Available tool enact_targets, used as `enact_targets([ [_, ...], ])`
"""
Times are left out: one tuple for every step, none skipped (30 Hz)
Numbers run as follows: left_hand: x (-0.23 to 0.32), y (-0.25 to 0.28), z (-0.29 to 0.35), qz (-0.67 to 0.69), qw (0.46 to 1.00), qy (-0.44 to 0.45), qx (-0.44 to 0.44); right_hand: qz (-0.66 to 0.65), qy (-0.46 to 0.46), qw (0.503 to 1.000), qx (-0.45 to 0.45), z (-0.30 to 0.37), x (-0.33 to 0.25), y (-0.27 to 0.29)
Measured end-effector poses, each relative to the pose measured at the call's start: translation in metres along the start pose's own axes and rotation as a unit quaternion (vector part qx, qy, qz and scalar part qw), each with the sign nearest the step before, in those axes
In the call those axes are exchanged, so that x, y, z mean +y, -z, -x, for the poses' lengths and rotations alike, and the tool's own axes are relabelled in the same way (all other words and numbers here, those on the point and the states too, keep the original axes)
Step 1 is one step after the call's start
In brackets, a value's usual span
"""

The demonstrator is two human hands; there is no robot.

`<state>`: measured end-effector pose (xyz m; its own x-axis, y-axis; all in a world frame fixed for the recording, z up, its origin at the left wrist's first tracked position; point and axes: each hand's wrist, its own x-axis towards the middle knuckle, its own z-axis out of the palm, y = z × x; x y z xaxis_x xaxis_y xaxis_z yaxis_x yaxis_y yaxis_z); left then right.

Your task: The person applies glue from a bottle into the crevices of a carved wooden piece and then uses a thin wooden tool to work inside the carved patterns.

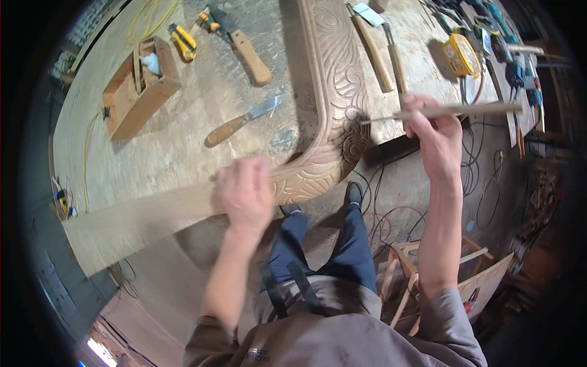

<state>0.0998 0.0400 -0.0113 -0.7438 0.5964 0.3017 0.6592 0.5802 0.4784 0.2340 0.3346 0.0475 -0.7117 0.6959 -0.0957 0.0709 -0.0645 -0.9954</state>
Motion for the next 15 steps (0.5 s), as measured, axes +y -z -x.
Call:
enact_targets([
  [-0.013, 0.007, -0.003, -0.039, 0.999, 0.028, 0.017, -0.033, -0.011, 0.999, -0.032, -0.015, -0.003, -0.012],
  [-0.023, 0.012, -0.007, -0.029, 0.998, 0.061, 0.018, -0.028, -0.020, 0.991, -0.128, -0.033, 0.001, -0.011],
  [-0.028, 0.012, -0.010, -0.019, 0.995, 0.092, 0.018, -0.015, 0.009, 0.987, -0.161, -0.042, 0.006, -0.022],
  [-0.029, 0.011, -0.011, -0.038, 0.993, 0.108, 0.015, -0.027, -0.023, 0.980, -0.197, -0.049, 0.008, -0.035],
  [-0.029, 0.008, -0.012, -0.047, 0.992, 0.119, 0.019, -0.036, -0.056, 0.971, -0.230, -0.057, 0.011, -0.042],
  [-0.028, 0.005, -0.014, -0.093, 0.985, 0.145, -0.010, -0.042, -0.062, 0.960, -0.270, -0.064, 0.023, -0.044],
  [-0.029, 0.004, -0.016, -0.141, 0.975, 0.170, -0.035, -0.050, -0.065, 0.947, -0.309, -0.068, 0.030, -0.050],
  [-0.028, 0.005, -0.018, -0.157, 0.967, 0.197, -0.040, -0.045, -0.061, 0.941, -0.330, -0.071, 0.034, -0.053],
  [-0.027, 0.007, -0.020, -0.166, 0.964, 0.204, -0.035, -0.052, -0.063, 0.932, -0.353, -0.073, 0.036, -0.055],
  [-0.026, 0.007, -0.020, -0.145, 0.966, 0.213, -0.028, -0.049, -0.058, 0.930, -0.360, -0.075, 0.035, -0.058],
  [-0.025, 0.006, -0.020, -0.123, 0.967, 0.220, -0.021, -0.046, -0.054, 0.928, -0.365, -0.076, 0.034, -0.061],
  [-0.024, 0.005, -0.021, -0.128, 0.966, 0.224, -0.017, -0.049, -0.052, 0.926, -0.372, -0.079, 0.034, -0.062],
  [-0.024, 0.005, -0.021, -0.124, 0.964, 0.233, -0.014, -0.049, -0.053, 0.919, -0.388, -0.082, 0.034, -0.064],
  [-0.023, 0.006, -0.021, -0.120, 0.963, 0.240, -0.011, -0.049, -0.053, 0.913, -0.402, -0.084, 0.033, -0.066],
  [-0.021, 0.006, -0.020, -0.126, 0.962, 0.243, -0.007, -0.052, -0.051, 0.910, -0.408, -0.084, 0.032, -0.068],
])
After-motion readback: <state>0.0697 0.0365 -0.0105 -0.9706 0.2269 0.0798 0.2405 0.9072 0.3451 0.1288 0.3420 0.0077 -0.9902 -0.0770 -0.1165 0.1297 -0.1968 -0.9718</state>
